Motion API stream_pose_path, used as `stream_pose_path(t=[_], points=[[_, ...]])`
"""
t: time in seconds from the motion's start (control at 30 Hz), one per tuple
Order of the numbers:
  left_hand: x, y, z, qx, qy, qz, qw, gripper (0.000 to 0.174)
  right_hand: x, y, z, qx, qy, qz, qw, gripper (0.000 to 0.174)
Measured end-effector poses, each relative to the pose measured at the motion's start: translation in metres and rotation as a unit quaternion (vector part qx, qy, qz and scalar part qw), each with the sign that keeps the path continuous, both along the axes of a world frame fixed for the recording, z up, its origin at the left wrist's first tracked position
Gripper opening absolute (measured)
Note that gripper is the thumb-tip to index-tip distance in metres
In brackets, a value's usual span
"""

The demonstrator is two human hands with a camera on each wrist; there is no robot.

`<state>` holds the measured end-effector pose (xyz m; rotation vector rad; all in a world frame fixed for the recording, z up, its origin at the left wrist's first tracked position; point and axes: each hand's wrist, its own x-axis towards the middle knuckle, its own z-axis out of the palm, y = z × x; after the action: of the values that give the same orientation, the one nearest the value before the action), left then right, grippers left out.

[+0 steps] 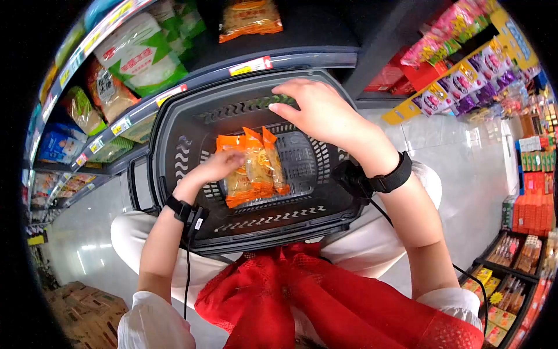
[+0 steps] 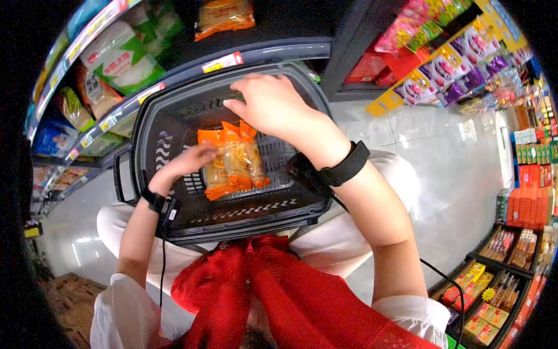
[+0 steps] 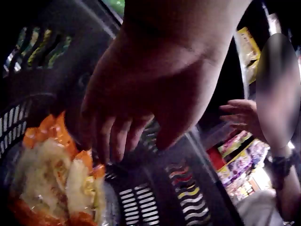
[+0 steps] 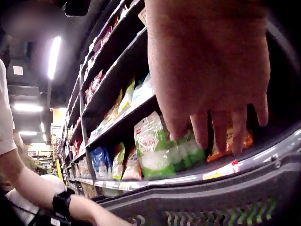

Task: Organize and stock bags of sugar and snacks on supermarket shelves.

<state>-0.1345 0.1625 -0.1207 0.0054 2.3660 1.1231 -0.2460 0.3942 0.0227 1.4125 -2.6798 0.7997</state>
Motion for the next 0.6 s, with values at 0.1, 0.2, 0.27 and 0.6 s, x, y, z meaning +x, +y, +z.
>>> stream_pose_path(t=[0.1,0.2,0.27,0.6], points=[[-0.003,0.005,-0.029,0.167,-0.276,0.164,0.932,0.037,0.000,0.029,0.018,0.087,0.004,-0.023,0.996,0.031],[-0.025,0.019,-0.071,0.185,-0.306,0.264,0.896,0.039,-0.005,0.050,0.024,0.134,0.032,-0.059,0.989,0.028],[-0.041,0.042,-0.087,0.115,-0.265,0.268,0.919,0.041,-0.010,0.057,0.022,0.034,0.115,-0.076,0.990,0.026],[-0.088,0.091,-0.165,-0.303,-0.020,-0.033,0.952,0.027,-0.016,0.055,0.035,0.036,0.093,-0.084,0.992,0.021]])
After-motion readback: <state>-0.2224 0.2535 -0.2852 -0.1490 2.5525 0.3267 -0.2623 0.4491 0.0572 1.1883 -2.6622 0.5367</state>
